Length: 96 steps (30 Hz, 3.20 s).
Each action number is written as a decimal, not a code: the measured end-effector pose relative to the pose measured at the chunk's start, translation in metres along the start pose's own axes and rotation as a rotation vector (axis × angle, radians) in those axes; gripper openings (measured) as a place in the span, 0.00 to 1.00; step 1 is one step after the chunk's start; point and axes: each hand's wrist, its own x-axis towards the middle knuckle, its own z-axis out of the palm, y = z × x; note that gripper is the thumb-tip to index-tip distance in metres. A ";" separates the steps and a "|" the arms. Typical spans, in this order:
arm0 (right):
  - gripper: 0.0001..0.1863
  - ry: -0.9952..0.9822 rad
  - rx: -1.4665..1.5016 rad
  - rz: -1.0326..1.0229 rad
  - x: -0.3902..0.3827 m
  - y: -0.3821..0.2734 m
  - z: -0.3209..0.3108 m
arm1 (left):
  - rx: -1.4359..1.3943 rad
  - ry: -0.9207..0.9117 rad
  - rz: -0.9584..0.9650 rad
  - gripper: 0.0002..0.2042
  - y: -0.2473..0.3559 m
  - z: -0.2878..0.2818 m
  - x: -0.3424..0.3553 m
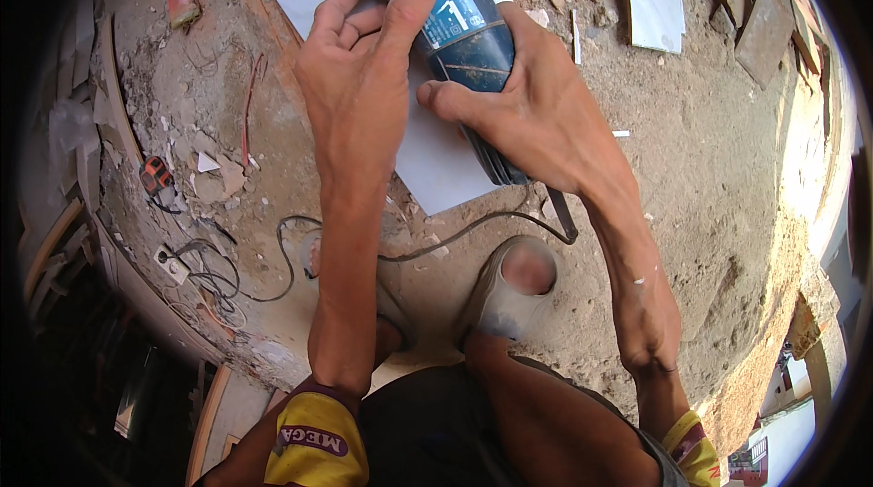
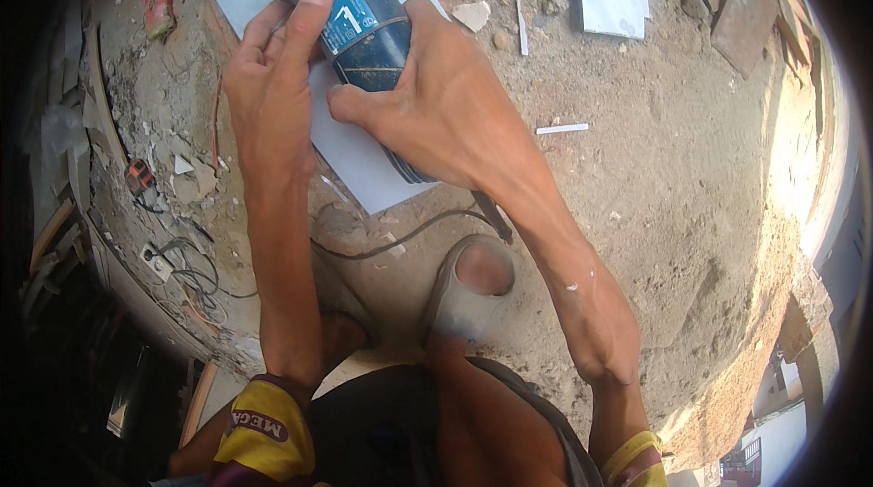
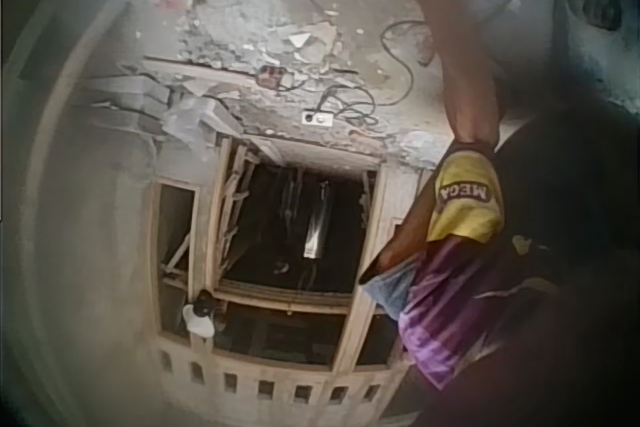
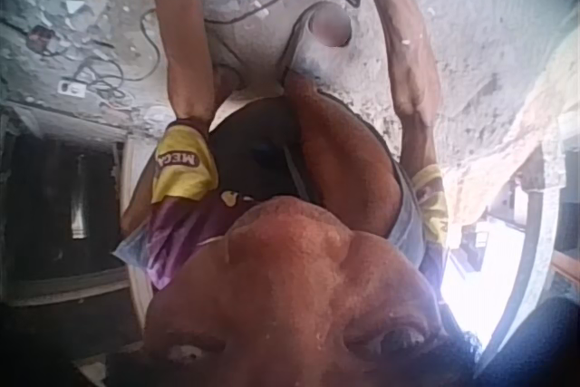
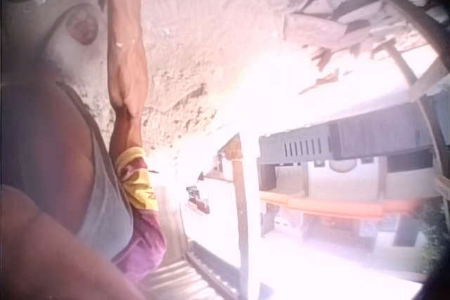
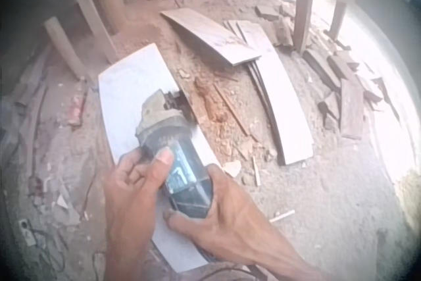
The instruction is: The person uses an angle grinder to smooth the edges of a rectangular ceramic tile.
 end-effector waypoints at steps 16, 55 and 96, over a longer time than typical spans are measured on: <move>0.31 -0.012 0.014 0.041 -0.020 0.006 -0.003 | -0.032 -0.008 -0.025 0.43 -0.006 0.003 -0.020; 0.36 -0.011 -0.009 0.139 -0.069 0.018 -0.007 | -0.129 -0.038 -0.046 0.39 -0.019 0.009 -0.069; 0.35 -0.020 0.042 0.149 -0.116 0.038 -0.010 | -0.043 -0.059 -0.130 0.41 -0.028 0.010 -0.116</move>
